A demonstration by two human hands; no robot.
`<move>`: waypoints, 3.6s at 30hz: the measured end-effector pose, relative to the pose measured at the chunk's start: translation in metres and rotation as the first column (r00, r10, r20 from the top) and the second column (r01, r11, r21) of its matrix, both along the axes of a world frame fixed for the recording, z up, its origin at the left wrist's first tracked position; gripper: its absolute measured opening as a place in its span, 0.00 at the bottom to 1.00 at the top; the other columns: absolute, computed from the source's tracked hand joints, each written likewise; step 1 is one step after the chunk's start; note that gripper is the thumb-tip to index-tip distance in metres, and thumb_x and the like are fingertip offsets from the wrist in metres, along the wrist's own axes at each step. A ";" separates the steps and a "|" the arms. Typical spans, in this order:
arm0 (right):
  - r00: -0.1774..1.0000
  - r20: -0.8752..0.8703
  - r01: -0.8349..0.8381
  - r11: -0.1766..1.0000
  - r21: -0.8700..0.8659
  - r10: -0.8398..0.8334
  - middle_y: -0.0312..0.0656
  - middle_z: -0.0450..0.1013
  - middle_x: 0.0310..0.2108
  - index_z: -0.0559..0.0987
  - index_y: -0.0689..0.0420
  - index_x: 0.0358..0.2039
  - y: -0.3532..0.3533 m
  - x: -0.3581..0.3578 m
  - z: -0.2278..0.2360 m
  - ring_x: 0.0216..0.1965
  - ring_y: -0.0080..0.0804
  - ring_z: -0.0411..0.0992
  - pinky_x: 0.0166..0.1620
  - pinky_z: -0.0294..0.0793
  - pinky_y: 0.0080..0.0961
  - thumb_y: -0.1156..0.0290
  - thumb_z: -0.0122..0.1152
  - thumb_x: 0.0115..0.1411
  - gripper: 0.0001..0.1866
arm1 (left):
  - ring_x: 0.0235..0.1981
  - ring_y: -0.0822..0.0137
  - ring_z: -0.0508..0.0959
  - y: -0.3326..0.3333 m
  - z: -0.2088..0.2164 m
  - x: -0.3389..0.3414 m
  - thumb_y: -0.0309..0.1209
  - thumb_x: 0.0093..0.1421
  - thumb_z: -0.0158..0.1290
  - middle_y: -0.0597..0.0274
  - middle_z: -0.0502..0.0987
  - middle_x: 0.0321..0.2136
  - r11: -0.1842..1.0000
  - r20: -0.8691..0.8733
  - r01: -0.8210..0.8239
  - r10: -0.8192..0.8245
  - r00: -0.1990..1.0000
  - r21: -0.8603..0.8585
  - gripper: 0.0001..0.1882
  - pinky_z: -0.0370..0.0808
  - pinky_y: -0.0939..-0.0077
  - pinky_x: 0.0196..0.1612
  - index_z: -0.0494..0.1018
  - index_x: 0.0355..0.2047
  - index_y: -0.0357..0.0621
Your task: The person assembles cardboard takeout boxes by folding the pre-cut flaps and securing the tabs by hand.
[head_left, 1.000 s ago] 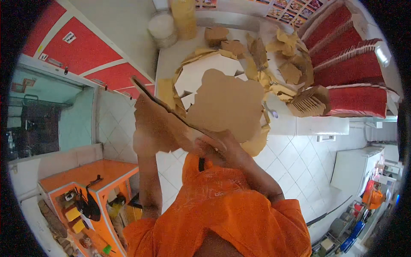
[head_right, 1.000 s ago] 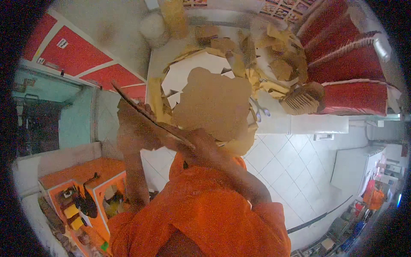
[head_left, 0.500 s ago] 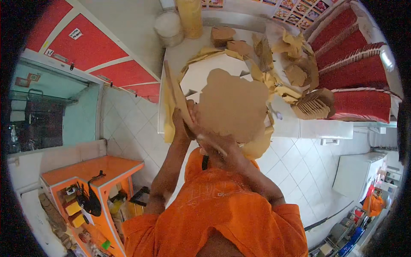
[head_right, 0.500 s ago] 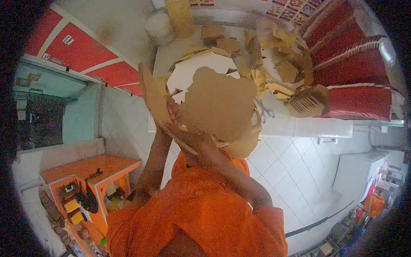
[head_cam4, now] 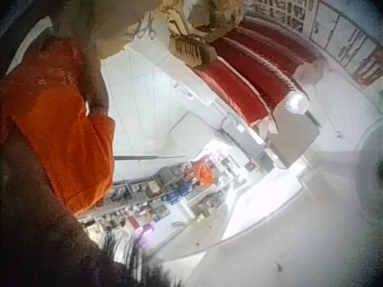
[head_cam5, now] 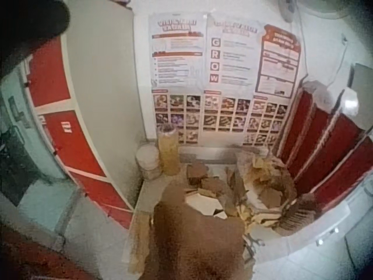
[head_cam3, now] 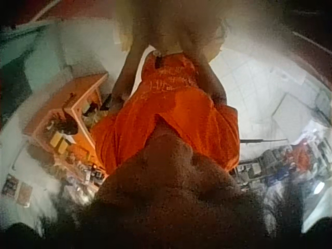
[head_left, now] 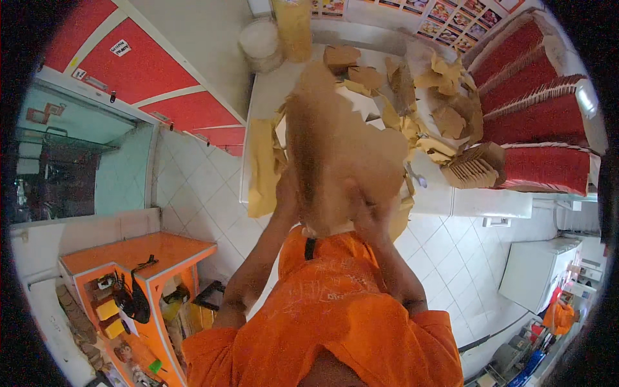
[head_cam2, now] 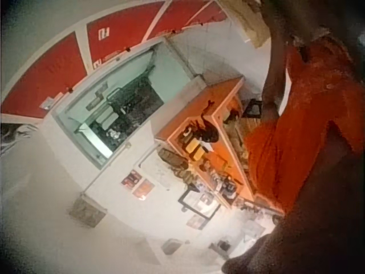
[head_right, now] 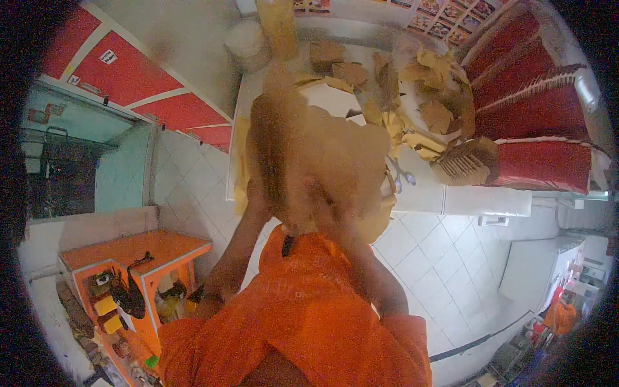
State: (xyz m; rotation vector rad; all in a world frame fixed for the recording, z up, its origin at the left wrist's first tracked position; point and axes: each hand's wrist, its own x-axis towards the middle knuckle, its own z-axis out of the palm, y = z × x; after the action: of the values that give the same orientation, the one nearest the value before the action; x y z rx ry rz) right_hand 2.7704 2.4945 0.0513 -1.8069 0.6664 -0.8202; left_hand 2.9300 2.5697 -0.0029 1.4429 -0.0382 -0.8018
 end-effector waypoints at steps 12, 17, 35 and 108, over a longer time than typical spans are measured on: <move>0.983 -0.156 0.100 0.995 -0.005 -0.100 0.41 0.76 0.45 0.78 0.62 0.45 -0.056 -0.001 -0.007 0.43 0.27 0.74 0.44 0.74 0.26 0.68 0.63 0.62 0.14 | 0.55 0.55 0.71 -0.011 0.038 0.051 0.61 0.67 0.36 0.55 0.71 0.54 0.718 -0.255 0.043 -0.302 0.919 -0.695 0.37 0.66 0.62 0.60 0.61 0.61 0.42; 0.962 -0.197 0.078 0.885 -0.459 -0.187 0.45 0.74 0.35 0.79 0.57 0.48 -0.049 0.027 0.050 0.35 0.37 0.75 0.36 0.74 0.30 0.74 0.66 0.53 0.20 | 0.56 0.55 0.70 -0.031 0.064 0.015 0.63 0.66 0.36 0.55 0.71 0.54 0.651 -0.284 -0.100 -0.183 0.941 -0.752 0.39 0.67 0.61 0.60 0.60 0.62 0.43; 0.949 -0.257 -0.277 0.878 -0.391 0.185 0.46 0.66 0.31 0.69 0.57 0.62 -0.031 0.037 0.067 0.34 0.46 0.70 0.38 0.72 0.37 0.84 0.62 0.40 0.42 | 0.44 0.63 0.68 -0.044 0.005 0.037 0.61 0.61 0.47 0.57 0.68 0.38 0.650 0.203 0.452 -0.423 0.883 -0.611 0.35 0.67 0.70 0.49 0.65 0.49 0.40; 0.999 -0.014 -0.019 0.846 0.533 0.031 0.45 0.64 0.62 0.58 0.50 0.68 -0.107 -0.027 0.017 0.60 0.44 0.65 0.55 0.68 0.43 0.39 0.44 0.65 0.38 | 0.35 0.77 0.77 0.052 0.057 0.048 0.42 0.61 0.60 0.67 0.80 0.34 0.959 0.328 0.270 -0.283 0.901 0.086 0.21 0.74 0.80 0.39 0.76 0.45 0.37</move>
State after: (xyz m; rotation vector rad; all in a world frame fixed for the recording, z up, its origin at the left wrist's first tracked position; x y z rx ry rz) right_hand 2.7430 2.3872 0.0681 -1.3123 0.7931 -0.5250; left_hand 2.9776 2.6213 0.0536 1.6209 -0.5035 -0.7771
